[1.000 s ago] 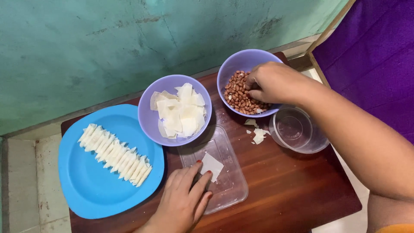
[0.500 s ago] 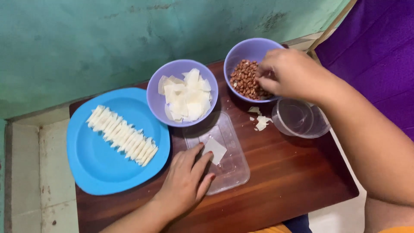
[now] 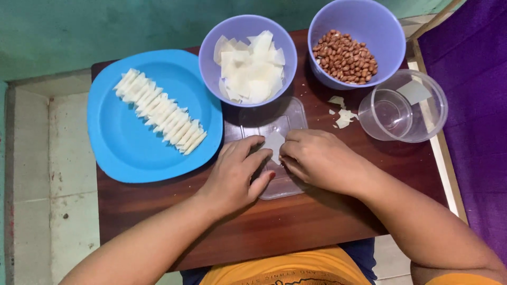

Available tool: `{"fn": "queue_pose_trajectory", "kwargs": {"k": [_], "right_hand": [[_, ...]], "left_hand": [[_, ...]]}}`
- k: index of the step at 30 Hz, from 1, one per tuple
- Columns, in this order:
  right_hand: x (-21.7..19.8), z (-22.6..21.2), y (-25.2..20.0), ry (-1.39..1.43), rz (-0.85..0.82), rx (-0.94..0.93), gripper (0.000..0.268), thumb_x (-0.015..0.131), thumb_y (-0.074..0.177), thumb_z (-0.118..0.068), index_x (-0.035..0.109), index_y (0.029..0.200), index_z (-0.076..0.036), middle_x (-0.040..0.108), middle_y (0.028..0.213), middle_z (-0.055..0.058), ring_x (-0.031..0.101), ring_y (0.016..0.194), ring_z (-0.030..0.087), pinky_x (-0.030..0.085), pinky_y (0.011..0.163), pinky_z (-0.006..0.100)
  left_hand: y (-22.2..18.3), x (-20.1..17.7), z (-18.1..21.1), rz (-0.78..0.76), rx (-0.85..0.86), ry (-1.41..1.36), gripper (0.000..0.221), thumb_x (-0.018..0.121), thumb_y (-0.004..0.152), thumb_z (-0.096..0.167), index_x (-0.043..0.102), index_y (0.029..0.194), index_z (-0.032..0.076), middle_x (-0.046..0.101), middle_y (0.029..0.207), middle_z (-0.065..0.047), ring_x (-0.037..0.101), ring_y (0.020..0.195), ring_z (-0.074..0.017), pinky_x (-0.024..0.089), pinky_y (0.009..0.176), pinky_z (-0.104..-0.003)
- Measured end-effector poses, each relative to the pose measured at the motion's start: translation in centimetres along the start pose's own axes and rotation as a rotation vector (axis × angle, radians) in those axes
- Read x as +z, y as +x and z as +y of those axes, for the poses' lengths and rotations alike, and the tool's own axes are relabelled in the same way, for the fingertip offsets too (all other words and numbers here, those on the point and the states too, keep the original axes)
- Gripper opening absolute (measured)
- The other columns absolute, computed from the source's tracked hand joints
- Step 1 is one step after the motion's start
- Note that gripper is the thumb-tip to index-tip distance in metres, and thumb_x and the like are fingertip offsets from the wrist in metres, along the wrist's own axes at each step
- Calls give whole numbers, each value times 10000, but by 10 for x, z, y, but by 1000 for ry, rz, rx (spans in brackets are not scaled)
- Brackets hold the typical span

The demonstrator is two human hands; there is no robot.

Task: The person is manually assembling peanut rolls by placing a peanut on a small square wrapper and rolling it into a thin tube.

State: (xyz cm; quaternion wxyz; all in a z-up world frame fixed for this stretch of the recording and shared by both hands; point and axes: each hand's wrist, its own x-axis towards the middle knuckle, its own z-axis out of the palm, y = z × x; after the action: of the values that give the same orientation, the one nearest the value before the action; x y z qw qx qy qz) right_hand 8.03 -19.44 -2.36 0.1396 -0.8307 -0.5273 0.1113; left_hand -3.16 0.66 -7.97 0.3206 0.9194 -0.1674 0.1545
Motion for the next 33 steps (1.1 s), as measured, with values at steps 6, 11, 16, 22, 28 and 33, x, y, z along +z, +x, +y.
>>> {"fn": "queue_pose_trajectory", "kwargs": {"k": [6, 11, 16, 22, 28, 33], "right_hand": [[9, 4, 0, -28, 48, -30, 129, 672, 886, -221, 700, 836, -106, 620, 776, 46, 696, 765, 269, 564, 683, 386], [5, 4, 1, 15, 63, -28, 134, 659, 908, -197, 702, 826, -100, 621, 778, 50, 698, 770, 272, 558, 677, 372], [-1, 6, -3, 102, 64, -18, 92, 664, 903, -153, 733, 879, -98, 644, 793, 54, 709, 782, 277, 567, 691, 371], [8, 16, -4, 151, 65, -18, 87, 687, 875, -148, 747, 919, -103, 662, 843, 75, 708, 821, 310, 575, 711, 408], [9, 18, -4, 158, 74, -19, 73, 682, 878, -141, 750, 903, -136, 664, 873, 53, 708, 841, 287, 575, 731, 384], [7, 19, -3, 194, 75, -23, 68, 706, 860, -134, 754, 903, -115, 678, 873, 69, 709, 840, 310, 577, 728, 415]], "left_hand": [[2, 6, 0, 43, 3, 35, 284, 754, 896, 249, 736, 1144, 111, 653, 1232, -134, 659, 1095, -332, 453, 948, -459], [2, 12, 0, 65, -4, 73, 238, 743, 905, 266, 746, 1114, 152, 668, 1193, -90, 646, 1110, -291, 369, 1027, -511], [2, 17, 0, 50, -4, 39, 194, 731, 921, 208, 760, 1097, 131, 694, 1118, -95, 646, 1108, -287, 341, 1072, -553], [4, 22, -2, 62, 5, 83, 187, 714, 928, 227, 758, 1091, 146, 705, 1048, -55, 637, 1081, -262, 329, 1068, -562], [5, 21, -1, 69, 17, 66, 131, 716, 924, 210, 769, 1021, 141, 692, 977, -56, 637, 1033, -263, 334, 1058, -569], [5, 22, -2, 91, 13, 59, 104, 710, 924, 227, 765, 986, 165, 683, 956, -35, 642, 1020, -253, 337, 1060, -556]]}}
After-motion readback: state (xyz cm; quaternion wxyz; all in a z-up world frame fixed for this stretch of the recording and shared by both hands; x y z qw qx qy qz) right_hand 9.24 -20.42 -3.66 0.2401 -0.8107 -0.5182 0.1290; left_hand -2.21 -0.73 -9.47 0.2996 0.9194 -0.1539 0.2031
